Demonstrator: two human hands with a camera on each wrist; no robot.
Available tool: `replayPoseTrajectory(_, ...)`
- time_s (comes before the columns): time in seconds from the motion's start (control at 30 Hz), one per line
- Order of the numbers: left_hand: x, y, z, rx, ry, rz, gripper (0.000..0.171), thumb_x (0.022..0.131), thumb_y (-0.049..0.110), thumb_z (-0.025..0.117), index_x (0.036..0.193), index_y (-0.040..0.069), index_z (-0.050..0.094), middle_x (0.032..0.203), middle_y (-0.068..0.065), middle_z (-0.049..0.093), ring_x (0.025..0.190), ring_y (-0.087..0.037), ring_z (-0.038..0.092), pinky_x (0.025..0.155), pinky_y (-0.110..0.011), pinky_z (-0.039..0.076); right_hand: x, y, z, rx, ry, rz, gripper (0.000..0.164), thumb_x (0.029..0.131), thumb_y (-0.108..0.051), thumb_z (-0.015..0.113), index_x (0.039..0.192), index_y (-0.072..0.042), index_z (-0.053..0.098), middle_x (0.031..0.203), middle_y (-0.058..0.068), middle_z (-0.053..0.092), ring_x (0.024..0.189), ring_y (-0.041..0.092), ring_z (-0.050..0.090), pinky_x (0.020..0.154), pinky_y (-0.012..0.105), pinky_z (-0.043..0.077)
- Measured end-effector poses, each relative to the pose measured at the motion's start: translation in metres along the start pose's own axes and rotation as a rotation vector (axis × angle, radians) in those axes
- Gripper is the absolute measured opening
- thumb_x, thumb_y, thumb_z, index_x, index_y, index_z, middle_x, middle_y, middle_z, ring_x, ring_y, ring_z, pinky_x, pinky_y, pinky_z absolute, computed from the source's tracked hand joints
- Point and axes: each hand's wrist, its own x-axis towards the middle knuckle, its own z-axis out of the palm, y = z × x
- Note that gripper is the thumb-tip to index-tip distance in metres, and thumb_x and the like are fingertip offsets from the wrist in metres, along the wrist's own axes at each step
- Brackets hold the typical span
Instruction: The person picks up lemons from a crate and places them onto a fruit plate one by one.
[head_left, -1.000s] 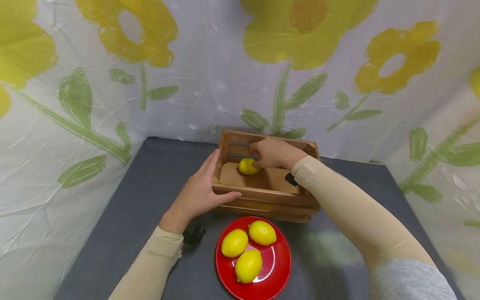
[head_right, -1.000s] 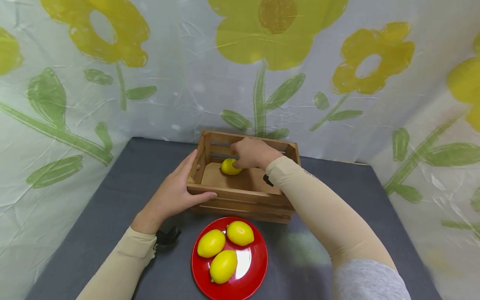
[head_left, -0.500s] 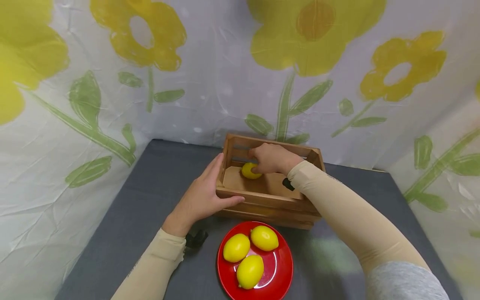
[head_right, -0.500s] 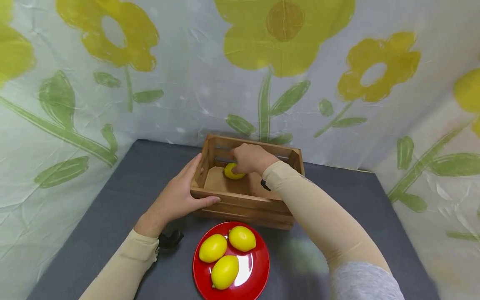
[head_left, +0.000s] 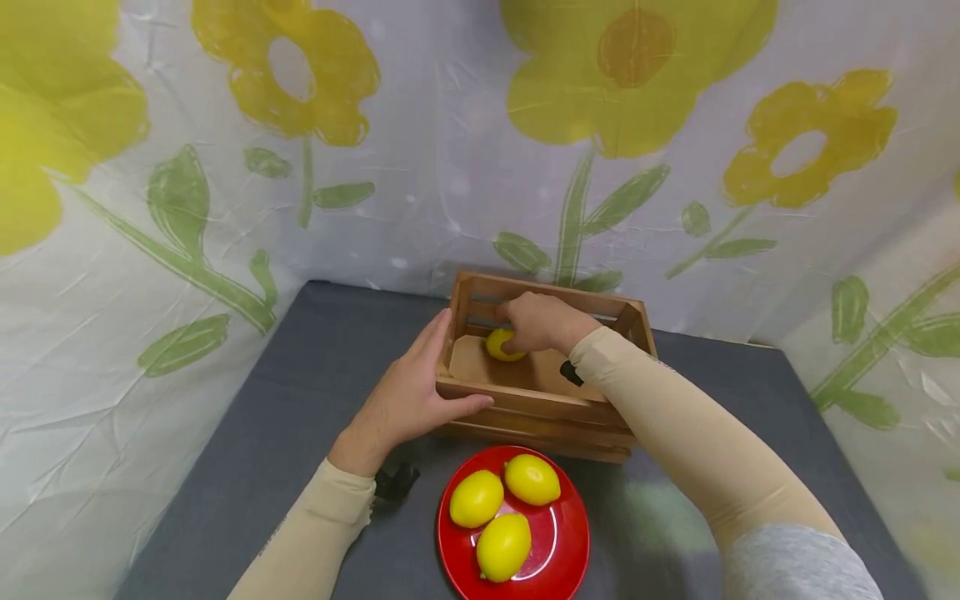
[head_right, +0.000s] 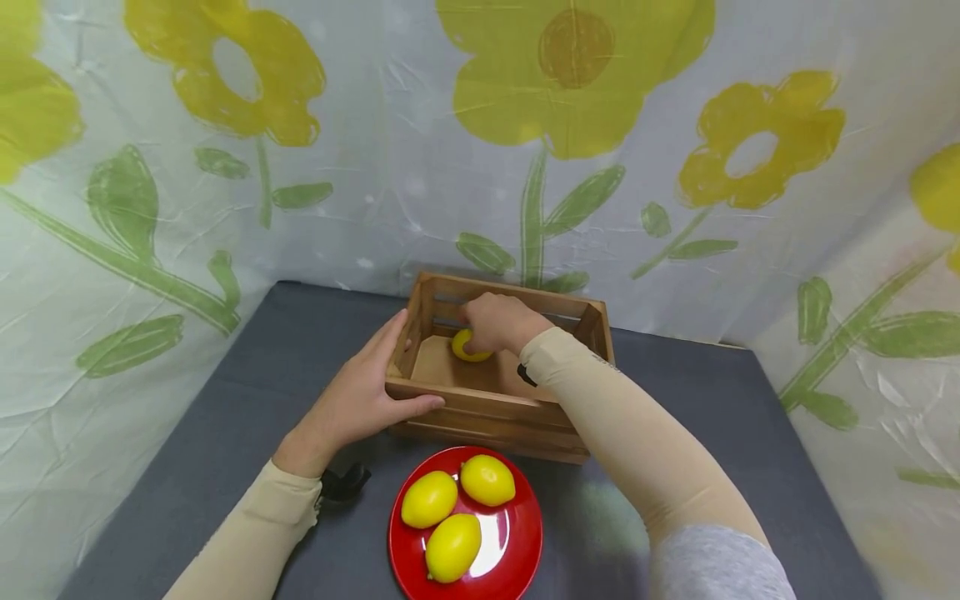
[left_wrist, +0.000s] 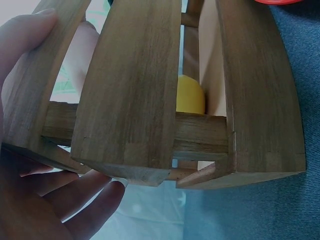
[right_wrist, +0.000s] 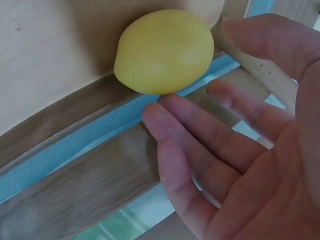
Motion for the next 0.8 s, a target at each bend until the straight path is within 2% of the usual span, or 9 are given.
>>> replayPoseTrajectory(0.2,0.0022,0.0006,-0.0007,0.013,0.017,0.022,0.131,0.082,0.072,0.084,0.176,0.018,0.009,0.183,-0.003,0.014,0.162,-0.033,0.038,0.125,-0.056,0.043,-0.0016,-0.0023,-0.0027,-0.023,0.031,-0.013,0.052,0.099,-0.035,0.077,0.147,-0.017,0.067,0.144,0.007,0.071,0.127,0.029,0.071,0.111,0.048,0.057)
replayPoseTrajectory(0.47,0.0034,0.0016,-0.0012,0.003,0.019,0.024,0.131,0.082,0.074,0.082,0.176,0.02,0.008,0.183,-0.002,0.013,0.162,-0.033,0.038,0.126,-0.057,0.043,-0.0012,-0.0035,-0.0042,-0.047,0.013,-0.013,0.052,0.1,-0.034,0.076,0.148,-0.016,0.066,0.144,0.009,0.071,0.125,0.031,0.072,0.108,0.049,0.058)
replayPoseTrajectory(0.63,0.0037,0.0018,-0.0003,0.009,0.014,0.016,0.131,0.082,0.077,0.081,0.176,0.023,0.007,0.183,-0.001,0.013,0.163,-0.032,0.037,0.126,-0.057,0.043,0.001,-0.0052,-0.0038,-0.087,-0.002,-0.004,0.049,0.099,-0.032,0.076,0.144,-0.014,0.069,0.133,0.007,0.075,0.107,0.026,0.073,0.095,0.043,0.06)
replayPoseTrajectory(0.8,0.0026,0.0014,0.0018,0.013,0.006,0.008,0.131,0.082,0.078,0.08,0.176,0.025,0.005,0.183,0.0,0.012,0.163,-0.031,0.037,0.126,-0.056,0.042,0.0037,-0.0064,-0.0002,-0.136,-0.008,-0.019,0.041,0.099,-0.031,0.077,0.135,-0.013,0.073,0.115,0.004,0.077,0.085,0.02,0.064,0.078,0.037,0.052)
